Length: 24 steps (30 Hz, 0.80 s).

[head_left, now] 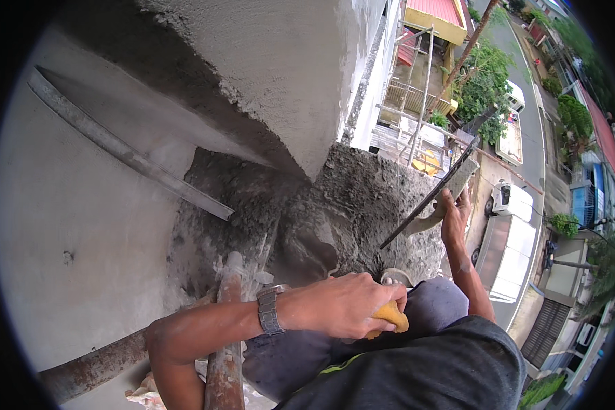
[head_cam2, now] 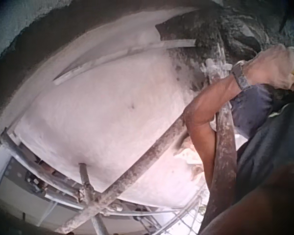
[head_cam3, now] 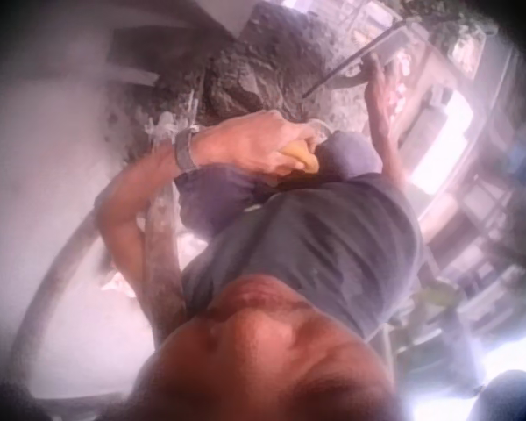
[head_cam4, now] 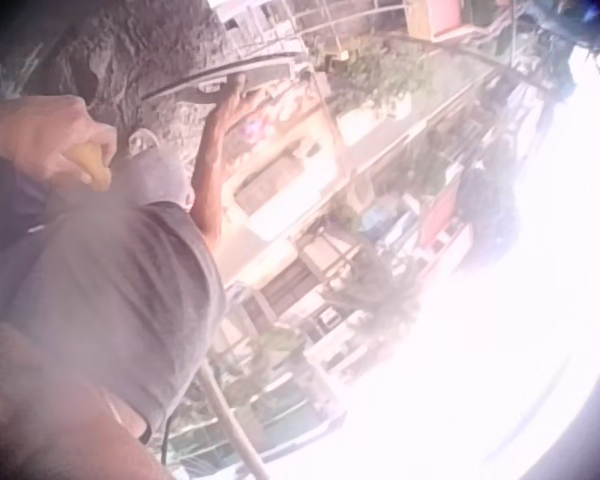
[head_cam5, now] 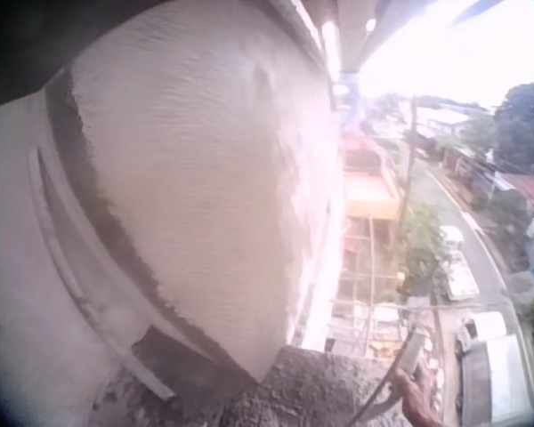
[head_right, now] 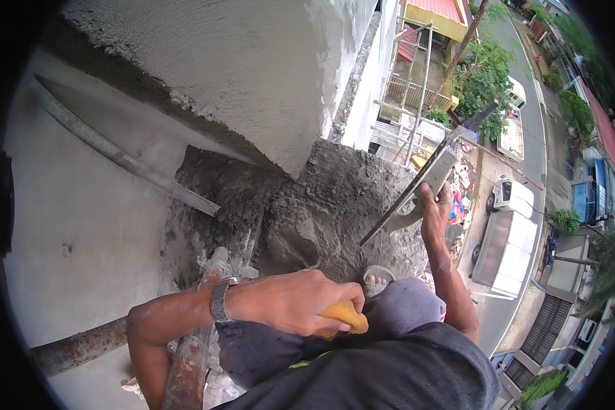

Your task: The person applies and smooths wet cement onto a vertical wall surface using a trowel and a smaller hand tool. They repeatedly spread the material, scrape excess, and refine the surface texture while holding a yellow sponge in the other hand.

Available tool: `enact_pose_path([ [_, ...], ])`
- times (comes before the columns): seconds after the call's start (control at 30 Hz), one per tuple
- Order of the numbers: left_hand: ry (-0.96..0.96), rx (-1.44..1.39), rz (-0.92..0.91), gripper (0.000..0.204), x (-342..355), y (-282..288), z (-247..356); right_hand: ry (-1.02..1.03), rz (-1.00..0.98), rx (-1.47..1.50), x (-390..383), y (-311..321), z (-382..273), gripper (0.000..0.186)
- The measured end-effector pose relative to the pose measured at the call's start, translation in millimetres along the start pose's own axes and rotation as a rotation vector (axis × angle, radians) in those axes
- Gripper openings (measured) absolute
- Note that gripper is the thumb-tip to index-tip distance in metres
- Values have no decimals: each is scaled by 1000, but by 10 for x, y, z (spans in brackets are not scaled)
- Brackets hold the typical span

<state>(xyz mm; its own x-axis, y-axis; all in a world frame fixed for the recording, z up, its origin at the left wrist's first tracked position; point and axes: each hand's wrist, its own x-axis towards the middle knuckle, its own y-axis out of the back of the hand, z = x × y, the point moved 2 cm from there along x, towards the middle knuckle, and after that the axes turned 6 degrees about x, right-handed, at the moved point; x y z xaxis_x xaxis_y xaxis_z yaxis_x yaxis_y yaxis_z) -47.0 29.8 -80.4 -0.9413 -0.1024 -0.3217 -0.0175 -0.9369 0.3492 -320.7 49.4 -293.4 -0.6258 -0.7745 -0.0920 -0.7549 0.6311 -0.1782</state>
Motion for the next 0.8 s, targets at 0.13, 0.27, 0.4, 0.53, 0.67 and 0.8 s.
enact_pose_path([
  [0.13, 219, -71, 660, 28, 137, 461, -673, -14, 25, -4, -18, 45, -54, 30],
  [0.27, 397, -155, 882, 29, -114, 654, -1529, 23, 13, 15, -18, -106, -99, 31],
  [0.4, 323, -258, 552, 40, -96, 427, -1406, 15, -10, 74, -59, -246, -157, 27],
  [0.53, 211, -105, 140, 39, 66, -84, -715, 10, -9, 99, -70, -243, -204, 27],
  [0.67, 57, 13, -77, 26, 68, -429, -374, 20, 20, 91, -71, -193, -232, 28],
  [0.8, 192, -9, 305, 23, 213, -13, -528, 9, 43, 41, -107, -110, -245, 29],
])
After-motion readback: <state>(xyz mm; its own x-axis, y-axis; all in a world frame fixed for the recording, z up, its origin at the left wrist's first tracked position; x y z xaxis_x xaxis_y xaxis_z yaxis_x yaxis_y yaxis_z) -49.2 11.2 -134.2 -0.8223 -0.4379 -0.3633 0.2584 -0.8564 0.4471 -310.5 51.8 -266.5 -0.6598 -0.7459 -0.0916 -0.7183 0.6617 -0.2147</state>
